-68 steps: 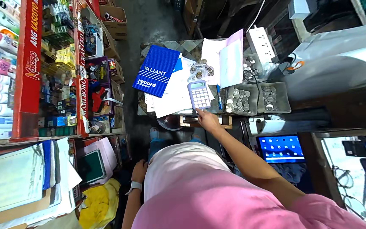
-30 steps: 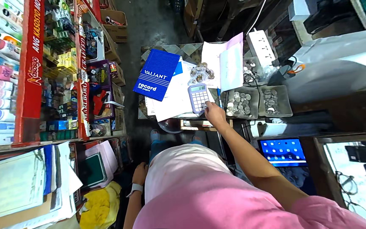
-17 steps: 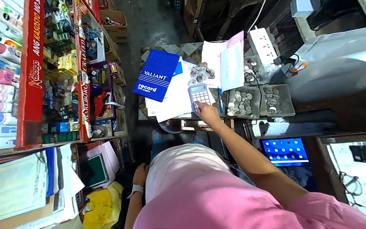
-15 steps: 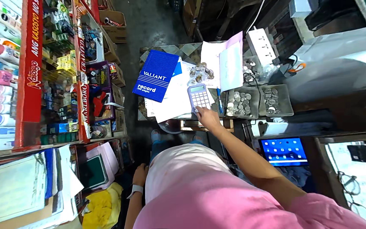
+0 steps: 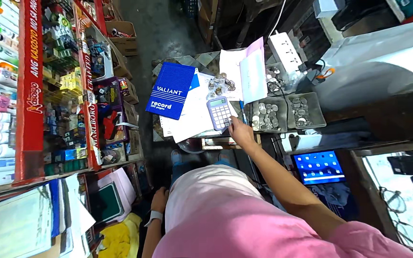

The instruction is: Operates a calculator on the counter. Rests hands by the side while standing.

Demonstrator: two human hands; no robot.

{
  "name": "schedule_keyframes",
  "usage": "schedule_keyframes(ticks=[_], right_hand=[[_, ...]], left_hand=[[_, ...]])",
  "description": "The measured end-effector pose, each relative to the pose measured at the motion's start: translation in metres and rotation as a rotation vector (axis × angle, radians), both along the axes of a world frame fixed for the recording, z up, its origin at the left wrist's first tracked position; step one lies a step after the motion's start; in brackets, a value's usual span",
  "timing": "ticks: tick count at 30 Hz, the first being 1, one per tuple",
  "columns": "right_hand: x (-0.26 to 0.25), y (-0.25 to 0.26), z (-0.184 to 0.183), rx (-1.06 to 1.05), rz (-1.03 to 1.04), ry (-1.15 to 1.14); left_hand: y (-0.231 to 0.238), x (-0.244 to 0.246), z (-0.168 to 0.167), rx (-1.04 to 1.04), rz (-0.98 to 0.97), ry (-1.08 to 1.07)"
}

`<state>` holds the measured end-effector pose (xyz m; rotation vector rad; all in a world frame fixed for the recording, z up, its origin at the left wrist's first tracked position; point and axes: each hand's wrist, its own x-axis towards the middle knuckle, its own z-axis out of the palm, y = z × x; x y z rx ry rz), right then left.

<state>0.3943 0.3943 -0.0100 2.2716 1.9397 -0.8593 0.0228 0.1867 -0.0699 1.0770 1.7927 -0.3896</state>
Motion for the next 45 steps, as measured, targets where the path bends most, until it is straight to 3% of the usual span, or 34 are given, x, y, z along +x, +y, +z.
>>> schedule_keyframes(ticks=[9,15,23,31,34,45], right_hand=[[0.003,-0.002,-0.002,-0.010,-0.002,0.079],[-0.011,-0.063,-0.015,-0.111,0.146,0.194],[-0.012,-0.121,-0.035,-0.116,0.088,0.194],[0.010,-0.131,-0.024,0.005,-0.097,0.160],[0.011,-0.135,-0.026,0.029,-0.109,0.166],[-0.003,-0.112,-0.029,0.021,-0.010,0.215]], left_hand=[[0.001,0.000,0.000,0.004,-0.007,-0.027],[0.007,0.003,-0.010,-0.021,-0.087,-0.056],[0.051,0.011,-0.014,-0.076,-0.234,-0.075],[0.084,0.063,-0.016,-0.089,-0.453,-0.223],[0.083,0.080,-0.010,-0.233,-0.430,-0.328],[0.075,0.075,0.009,-0.332,-0.525,-0.267]])
